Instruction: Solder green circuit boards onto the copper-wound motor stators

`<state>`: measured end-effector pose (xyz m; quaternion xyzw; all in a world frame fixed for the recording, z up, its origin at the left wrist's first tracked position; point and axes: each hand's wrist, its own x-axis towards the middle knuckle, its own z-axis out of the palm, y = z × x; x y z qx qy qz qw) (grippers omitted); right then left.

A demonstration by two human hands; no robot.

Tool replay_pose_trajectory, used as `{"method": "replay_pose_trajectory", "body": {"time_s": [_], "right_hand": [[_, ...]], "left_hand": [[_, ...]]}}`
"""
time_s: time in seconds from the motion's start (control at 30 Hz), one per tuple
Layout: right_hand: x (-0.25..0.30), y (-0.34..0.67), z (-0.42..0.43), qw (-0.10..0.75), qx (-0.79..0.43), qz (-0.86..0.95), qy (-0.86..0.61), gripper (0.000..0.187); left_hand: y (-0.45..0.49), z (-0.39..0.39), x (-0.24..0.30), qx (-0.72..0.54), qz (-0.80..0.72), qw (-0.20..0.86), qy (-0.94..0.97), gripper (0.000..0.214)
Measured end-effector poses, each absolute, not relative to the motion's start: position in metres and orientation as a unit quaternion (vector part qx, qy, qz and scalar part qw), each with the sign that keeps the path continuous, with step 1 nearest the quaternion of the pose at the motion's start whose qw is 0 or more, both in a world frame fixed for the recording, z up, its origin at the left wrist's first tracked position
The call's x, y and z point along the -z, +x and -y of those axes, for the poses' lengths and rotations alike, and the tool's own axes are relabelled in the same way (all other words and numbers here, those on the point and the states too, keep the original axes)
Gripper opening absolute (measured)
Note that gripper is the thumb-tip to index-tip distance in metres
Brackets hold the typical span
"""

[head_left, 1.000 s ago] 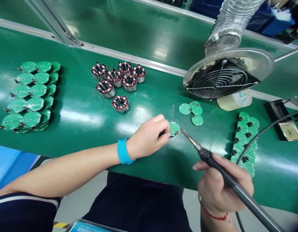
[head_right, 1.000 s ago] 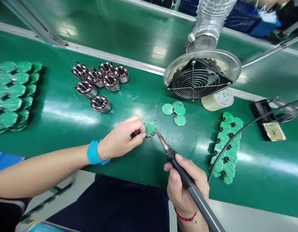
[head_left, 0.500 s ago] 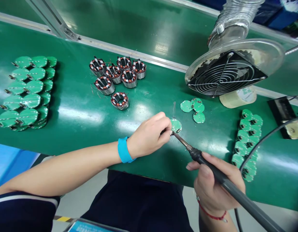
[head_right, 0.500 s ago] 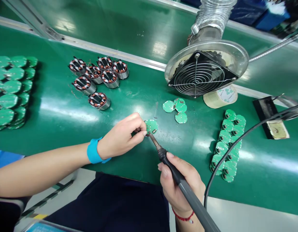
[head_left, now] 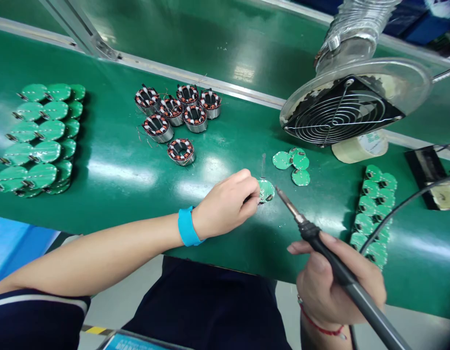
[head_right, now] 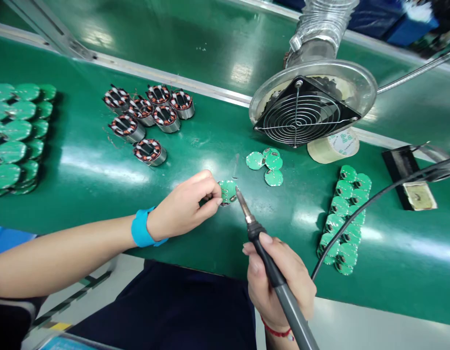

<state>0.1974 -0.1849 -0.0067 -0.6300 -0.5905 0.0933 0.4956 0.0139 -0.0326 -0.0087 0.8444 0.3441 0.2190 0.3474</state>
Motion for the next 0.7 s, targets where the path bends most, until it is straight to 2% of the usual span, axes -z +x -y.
{"method": "replay_pose_trajectory", "body": {"time_s": [0.13, 0.27, 0.4, 0.43, 0.53, 0.6, 0.7], "right_hand": [[-0.003, 0.194, 0.155, 0.514, -0.116, 0.566, -0.633, 0.044], [-0.003, 0.200, 0.120, 0.413, -0.173, 0.626, -0.639, 0.041], [0.002, 0.207, 0.102, 0.336, -0.249, 0.667, -0.616, 0.052], [0.004, 0.207, 0.100, 0.333, -0.258, 0.667, -0.615, 0.053], [0.006, 0.208, 0.101, 0.343, -0.255, 0.668, -0.609, 0.054], [0.006, 0.207, 0.102, 0.354, -0.247, 0.675, -0.598, 0.053], [0.001, 0.205, 0.101, 0.381, -0.237, 0.666, -0.596, 0.047]], "left_hand": [[0.013, 0.033, 0.007, -0.213, -0.337, 0.336, 0.853, 0.020], [0.010, 0.031, 0.005, -0.220, -0.328, 0.343, 0.852, 0.019], [0.008, 0.019, 0.006, -0.245, -0.339, 0.432, 0.798, 0.008], [0.009, 0.015, 0.007, -0.251, -0.347, 0.449, 0.784, 0.005], [0.010, 0.005, 0.011, -0.242, -0.343, 0.470, 0.776, 0.015], [0.010, 0.001, 0.012, -0.247, -0.333, 0.477, 0.775, 0.009], [0.009, 0.002, 0.014, -0.313, -0.320, 0.450, 0.772, 0.008]]}}
